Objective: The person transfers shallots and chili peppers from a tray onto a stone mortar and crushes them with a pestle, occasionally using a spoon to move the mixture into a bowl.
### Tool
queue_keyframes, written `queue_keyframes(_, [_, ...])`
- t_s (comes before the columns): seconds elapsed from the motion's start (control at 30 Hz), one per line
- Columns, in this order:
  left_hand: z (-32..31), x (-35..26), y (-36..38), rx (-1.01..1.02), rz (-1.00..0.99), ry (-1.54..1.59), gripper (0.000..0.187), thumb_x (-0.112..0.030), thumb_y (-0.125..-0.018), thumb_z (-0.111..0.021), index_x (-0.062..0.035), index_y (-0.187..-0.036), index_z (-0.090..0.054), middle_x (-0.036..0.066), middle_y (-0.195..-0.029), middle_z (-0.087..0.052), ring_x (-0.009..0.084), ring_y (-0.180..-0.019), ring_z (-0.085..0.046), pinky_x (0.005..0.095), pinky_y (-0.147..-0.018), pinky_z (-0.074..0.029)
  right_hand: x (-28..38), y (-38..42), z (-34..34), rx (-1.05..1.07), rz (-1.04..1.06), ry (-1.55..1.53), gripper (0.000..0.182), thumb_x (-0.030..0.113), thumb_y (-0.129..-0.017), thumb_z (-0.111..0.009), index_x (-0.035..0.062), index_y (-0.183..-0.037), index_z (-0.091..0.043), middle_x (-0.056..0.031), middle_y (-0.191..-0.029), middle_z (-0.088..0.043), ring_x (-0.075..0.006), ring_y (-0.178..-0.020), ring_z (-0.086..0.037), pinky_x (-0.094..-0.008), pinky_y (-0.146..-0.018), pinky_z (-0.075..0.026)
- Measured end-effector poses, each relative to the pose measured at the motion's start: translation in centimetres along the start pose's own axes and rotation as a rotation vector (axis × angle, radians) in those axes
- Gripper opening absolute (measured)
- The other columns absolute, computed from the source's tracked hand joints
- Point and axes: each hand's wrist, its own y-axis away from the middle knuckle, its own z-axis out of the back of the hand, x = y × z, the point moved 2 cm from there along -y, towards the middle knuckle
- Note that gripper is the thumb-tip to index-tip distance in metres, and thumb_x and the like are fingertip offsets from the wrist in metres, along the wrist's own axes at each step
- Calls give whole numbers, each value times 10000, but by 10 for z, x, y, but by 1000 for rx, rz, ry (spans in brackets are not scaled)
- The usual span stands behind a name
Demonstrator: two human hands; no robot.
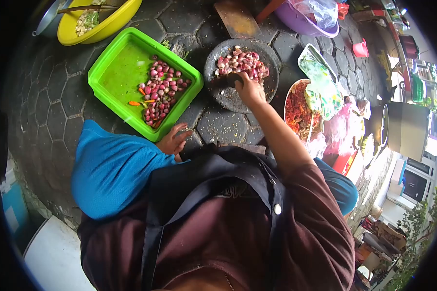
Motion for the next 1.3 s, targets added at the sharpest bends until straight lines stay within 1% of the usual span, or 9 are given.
queue_keyframes(0.17, [2,-3,0,6,89,22,469,-59,-834,-512,-131,-1289,-426,210,-1294,-356,366,-1150,-455,412,-916,-436,3,9,18,-236,83,-26,410,341,-850,-504,231,-1242,-456,-246,-903,-601,-402,-807,-609,-473,-672,-493])
queue_keyframes(0.3, [4,1,-2,-63,31,-12,523,-50,-788,-565,-187,-1278,-443,136,-1296,-394,316,-1087,-522,360,-823,-495,19,11,-4,-67,83,260,410,335,-843,-503,278,-1244,-437,-221,-854,-605,-366,-803,-626,-481,-643,-500])
queue_keyframes(0.37, [1,0,0,-70,-9,-7,544,-46,-781,-569,-190,-1286,-426,141,-1290,-399,324,-1078,-526,362,-808,-502,11,-8,6,171,-70,124,404,341,-851,-490,260,-1244,-446,-209,-869,-617,-369,-833,-620,-473,-679,-496])
queue_keyframes(0.53, [-2,0,4,-13,86,71,579,-21,-798,-543,-184,-1329,-382,200,-1313,-334,365,-1163,-442,405,-894,-454,19,1,22,-75,20,31,417,349,-840,-502,238,-1241,-468,-212,-916,-622,-383,-840,-612,-481,-722,-480])
queue_keyframes(0.8, [-8,10,3,-5,1,-36,676,27,-752,-575,-186,-1344,-327,202,-1302,-331,377,-1159,-435,414,-889,-460,2,-24,18,152,29,29,413,375,-829,-509,255,-1223,-483,-177,-870,-640,-345,-846,-627,-449,-740,-485])
queue_keyframes(0.97, [2,1,1,39,77,17,659,17,-772,-572,-200,-1346,-331,198,-1321,-313,377,-1163,-439,403,-852,-482,28,7,-11,-98,57,252,397,346,-846,-496,247,-1228,-451,-217,-831,-623,-383,-808,-626,-499,-639,-489])
queue_keyframes(1.0, [-3,4,-2,-10,27,20,659,18,-775,-568,-207,-1347,-331,197,-1320,-318,373,-1161,-443,402,-850,-484,22,-5,-7,99,-68,178,403,344,-851,-494,252,-1240,-443,-217,-878,-626,-375,-845,-624,-497,-686,-484])
queue_keyframes(1.1, [-6,11,-1,-67,-23,60,676,29,-772,-570,-231,-1348,-331,197,-1317,-326,371,-1159,-445,399,-848,-485,-7,-24,10,104,-77,-126,412,358,-851,-499,212,-1235,-472,-213,-980,-623,-389,-934,-593,-460,-808,-457])
queue_keyframes(1.3, [3,-4,0,-32,-130,-92,722,45,-757,-583,-247,-1361,-316,197,-1323,-320,376,-1155,-446,396,-849,-481,36,-8,30,-161,57,-51,397,338,-866,-489,208,-1240,-463,-252,-858,-606,-403,-768,-614,-481,-677,-488])
